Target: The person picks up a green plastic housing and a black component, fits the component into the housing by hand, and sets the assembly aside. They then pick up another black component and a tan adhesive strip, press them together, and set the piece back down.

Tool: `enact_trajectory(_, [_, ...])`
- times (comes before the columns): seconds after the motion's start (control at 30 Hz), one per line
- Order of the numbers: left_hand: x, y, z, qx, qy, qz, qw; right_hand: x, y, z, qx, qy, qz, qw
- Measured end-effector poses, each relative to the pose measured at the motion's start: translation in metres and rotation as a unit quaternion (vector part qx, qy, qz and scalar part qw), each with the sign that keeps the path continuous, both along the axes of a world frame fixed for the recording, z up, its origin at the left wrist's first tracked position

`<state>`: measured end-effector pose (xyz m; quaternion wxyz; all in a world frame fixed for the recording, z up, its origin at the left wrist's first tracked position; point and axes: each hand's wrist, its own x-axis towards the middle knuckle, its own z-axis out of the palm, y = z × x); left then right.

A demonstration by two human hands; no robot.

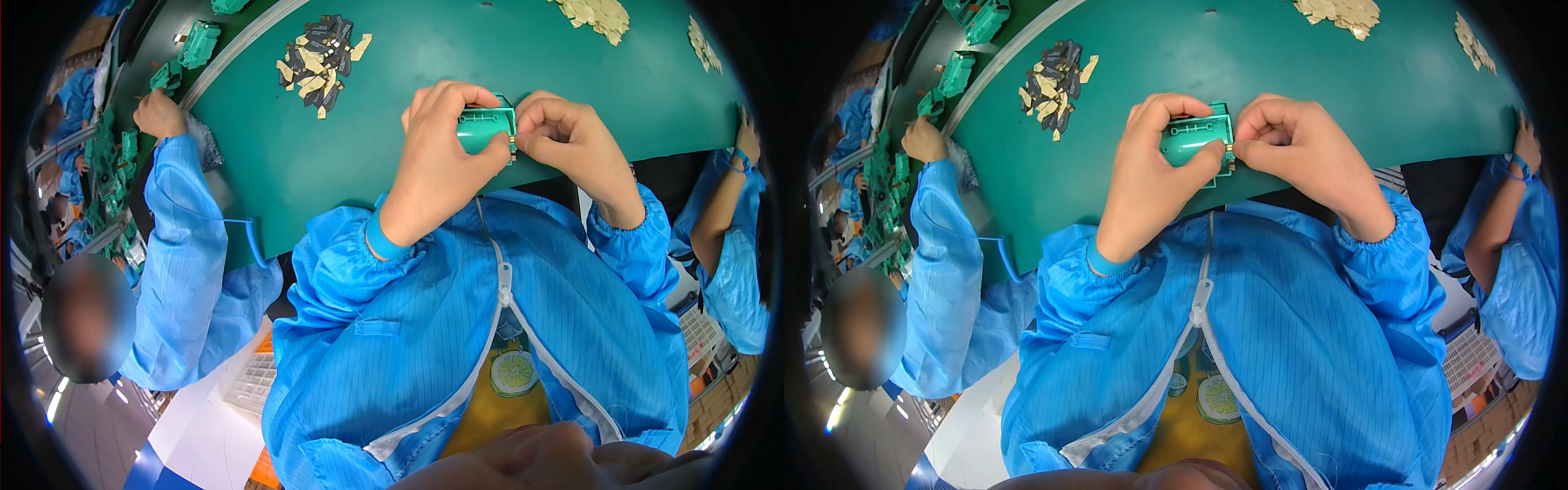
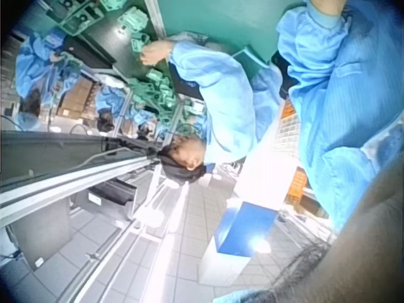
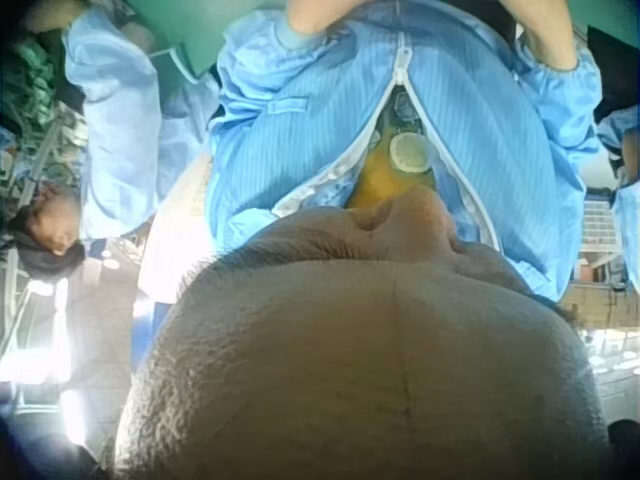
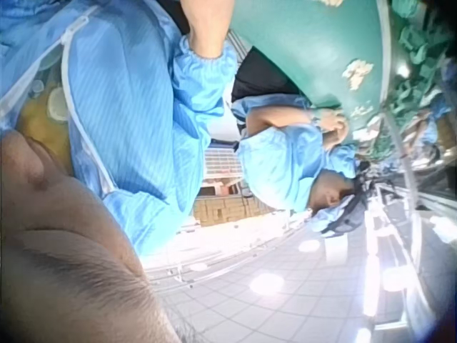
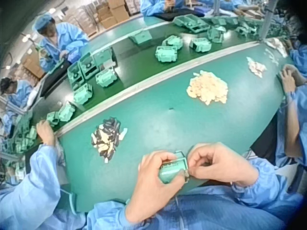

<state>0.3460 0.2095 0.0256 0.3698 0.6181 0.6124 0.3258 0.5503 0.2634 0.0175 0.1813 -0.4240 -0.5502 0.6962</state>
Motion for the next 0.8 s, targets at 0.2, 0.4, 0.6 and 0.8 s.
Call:
enact_trajectory(0.2, [0.000,-0.003,-0.003,0.015,-0.016,0.013,1.000,0.004,-0.005,-0.001,-0.015,0.037,-0.002,0.999])
enact_trajectory(0.4, [-0.004,-0.003,-0.010,-0.009,-0.100,0.019,0.995,0.000,-0.011,-0.006,0.047,0.003,-0.002,0.999])
enact_trajectory(0.6, [-0.009,-0.004,0.003,-0.063,-0.243,0.052,0.967,-0.014,-0.016,-0.003,0.123,0.006,-0.062,0.990])
enact_trajectory(0.8, [-0.029,-0.023,0.003,0.004,-0.508,0.047,0.860,-0.035,-0.005,0.020,0.078,-0.048,-0.041,0.995])
